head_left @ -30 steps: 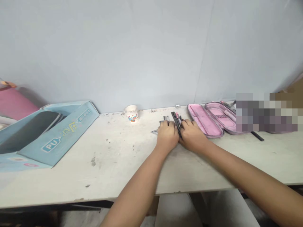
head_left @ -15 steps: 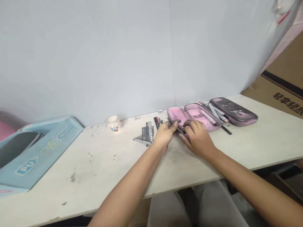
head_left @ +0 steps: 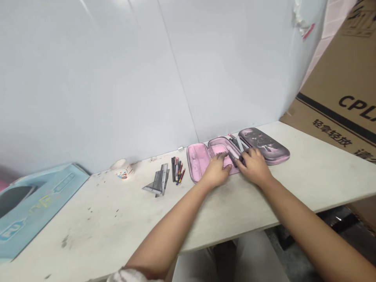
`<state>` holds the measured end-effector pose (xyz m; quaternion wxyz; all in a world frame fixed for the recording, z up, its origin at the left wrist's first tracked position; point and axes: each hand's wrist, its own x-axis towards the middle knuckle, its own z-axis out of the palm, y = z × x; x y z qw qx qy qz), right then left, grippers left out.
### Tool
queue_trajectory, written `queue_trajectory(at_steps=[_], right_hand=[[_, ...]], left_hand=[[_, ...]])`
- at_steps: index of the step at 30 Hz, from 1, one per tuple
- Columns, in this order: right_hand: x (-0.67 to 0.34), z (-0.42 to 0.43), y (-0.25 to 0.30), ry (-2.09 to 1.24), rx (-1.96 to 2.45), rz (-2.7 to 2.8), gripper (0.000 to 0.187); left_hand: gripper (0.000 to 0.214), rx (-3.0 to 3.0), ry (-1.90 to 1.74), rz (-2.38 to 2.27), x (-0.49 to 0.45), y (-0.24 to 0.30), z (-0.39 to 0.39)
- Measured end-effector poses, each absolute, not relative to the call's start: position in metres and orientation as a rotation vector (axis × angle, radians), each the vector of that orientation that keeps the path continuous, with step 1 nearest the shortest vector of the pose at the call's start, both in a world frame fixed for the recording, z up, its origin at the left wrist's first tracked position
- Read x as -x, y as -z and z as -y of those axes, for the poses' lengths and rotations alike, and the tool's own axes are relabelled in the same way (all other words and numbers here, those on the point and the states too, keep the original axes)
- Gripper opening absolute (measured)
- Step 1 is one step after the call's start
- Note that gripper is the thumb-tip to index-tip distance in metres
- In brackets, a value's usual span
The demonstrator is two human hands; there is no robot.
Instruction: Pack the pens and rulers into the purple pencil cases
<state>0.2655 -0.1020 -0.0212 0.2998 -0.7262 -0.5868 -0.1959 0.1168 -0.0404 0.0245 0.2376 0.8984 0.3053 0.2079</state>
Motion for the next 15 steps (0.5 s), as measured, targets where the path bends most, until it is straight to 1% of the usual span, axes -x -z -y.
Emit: queue_trajectory(at_steps=[5, 10, 12, 15], right_hand=[[-0.268, 0.108, 0.027, 0.522, 1.779, 1.583, 0.029], [-0.262, 0.112, 0.027, 0.539, 1.701, 1.670, 0.027], [-0.258, 0.113, 0.027, 0.539, 1.693, 1.697, 0.026], [-0.248, 0.112, 0.027, 0.509, 1.692, 1.744, 0.027]], left_hand=[[0.031, -2.461, -0.710, -0.891, -0.067, -0.034, 0.025], [0.026, -2.500, -0.765, -1.245, -0.001, -0.036, 0.000], [0.028, -2.539, -0.749, -1.448, 0.016, -0.028, -0.007], [0.042, -2.604, -0.615, -1.735, 0.025, -0.011, -0.010]])
